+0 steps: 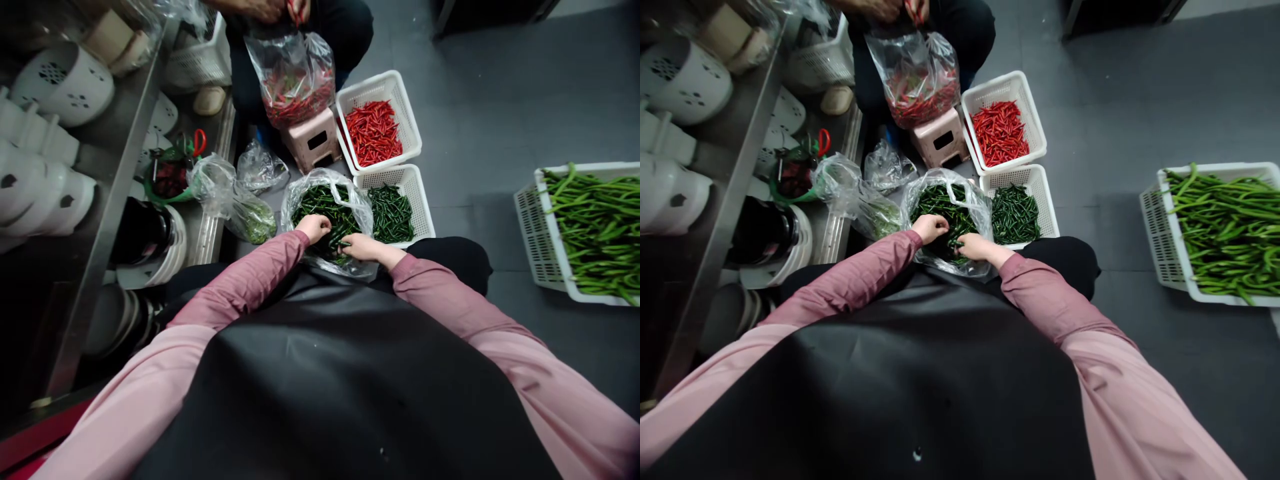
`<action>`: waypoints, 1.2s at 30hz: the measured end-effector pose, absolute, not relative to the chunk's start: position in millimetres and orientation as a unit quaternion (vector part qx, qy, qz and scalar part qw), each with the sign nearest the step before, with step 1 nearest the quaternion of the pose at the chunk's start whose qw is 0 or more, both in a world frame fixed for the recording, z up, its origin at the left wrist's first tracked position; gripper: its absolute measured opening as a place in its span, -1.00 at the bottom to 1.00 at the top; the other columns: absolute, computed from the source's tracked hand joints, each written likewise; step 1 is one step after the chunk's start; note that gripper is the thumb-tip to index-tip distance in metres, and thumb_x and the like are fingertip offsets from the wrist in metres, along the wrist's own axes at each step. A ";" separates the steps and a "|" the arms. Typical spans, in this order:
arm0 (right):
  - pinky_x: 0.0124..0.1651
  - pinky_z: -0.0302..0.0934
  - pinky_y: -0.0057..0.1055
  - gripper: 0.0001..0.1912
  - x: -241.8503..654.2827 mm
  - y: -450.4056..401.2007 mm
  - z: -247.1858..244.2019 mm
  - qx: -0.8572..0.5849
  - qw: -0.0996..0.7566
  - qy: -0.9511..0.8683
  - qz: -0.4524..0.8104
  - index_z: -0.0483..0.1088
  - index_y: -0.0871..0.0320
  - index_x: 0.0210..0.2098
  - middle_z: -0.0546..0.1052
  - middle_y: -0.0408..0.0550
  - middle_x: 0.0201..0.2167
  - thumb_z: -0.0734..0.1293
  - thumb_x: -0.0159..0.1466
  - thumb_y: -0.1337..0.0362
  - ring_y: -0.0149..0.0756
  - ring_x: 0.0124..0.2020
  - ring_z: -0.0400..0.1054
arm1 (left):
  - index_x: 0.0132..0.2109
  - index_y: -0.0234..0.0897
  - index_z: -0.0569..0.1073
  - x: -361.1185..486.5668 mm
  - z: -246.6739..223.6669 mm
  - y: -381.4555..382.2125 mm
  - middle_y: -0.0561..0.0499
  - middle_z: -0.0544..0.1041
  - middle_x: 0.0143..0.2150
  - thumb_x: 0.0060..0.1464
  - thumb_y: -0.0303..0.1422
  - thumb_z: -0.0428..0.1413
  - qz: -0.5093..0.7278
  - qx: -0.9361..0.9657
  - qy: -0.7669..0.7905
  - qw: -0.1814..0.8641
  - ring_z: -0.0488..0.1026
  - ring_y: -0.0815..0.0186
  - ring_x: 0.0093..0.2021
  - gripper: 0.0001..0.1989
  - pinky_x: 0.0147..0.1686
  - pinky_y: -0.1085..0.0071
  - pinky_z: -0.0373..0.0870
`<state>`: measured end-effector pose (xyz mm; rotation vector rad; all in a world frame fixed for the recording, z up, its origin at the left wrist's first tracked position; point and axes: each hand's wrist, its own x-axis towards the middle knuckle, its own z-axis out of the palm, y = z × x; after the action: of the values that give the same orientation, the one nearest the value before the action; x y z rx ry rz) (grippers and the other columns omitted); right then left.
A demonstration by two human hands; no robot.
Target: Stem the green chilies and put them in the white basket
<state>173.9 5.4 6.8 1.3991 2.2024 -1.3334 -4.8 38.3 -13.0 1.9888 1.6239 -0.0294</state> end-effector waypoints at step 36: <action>-0.25 0.17 -0.41 -0.72 169.1 23.4 6.6 0.515 -0.182 0.735 -0.402 0.48 0.26 -0.30 0.50 -0.02 -0.40 0.38 0.08 0.17 -0.27 -0.34 0.35 | -0.53 -0.31 0.25 8.2 15.3 30.9 0.21 0.14 -0.75 -0.08 -0.17 0.23 0.279 0.403 0.620 0.613 0.02 0.59 -0.77 -0.62 -0.74 0.57 -0.13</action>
<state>169.1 23.4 6.6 1.8353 2.6229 -1.4336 8.2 30.9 15.3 0.9305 1.4293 0.6431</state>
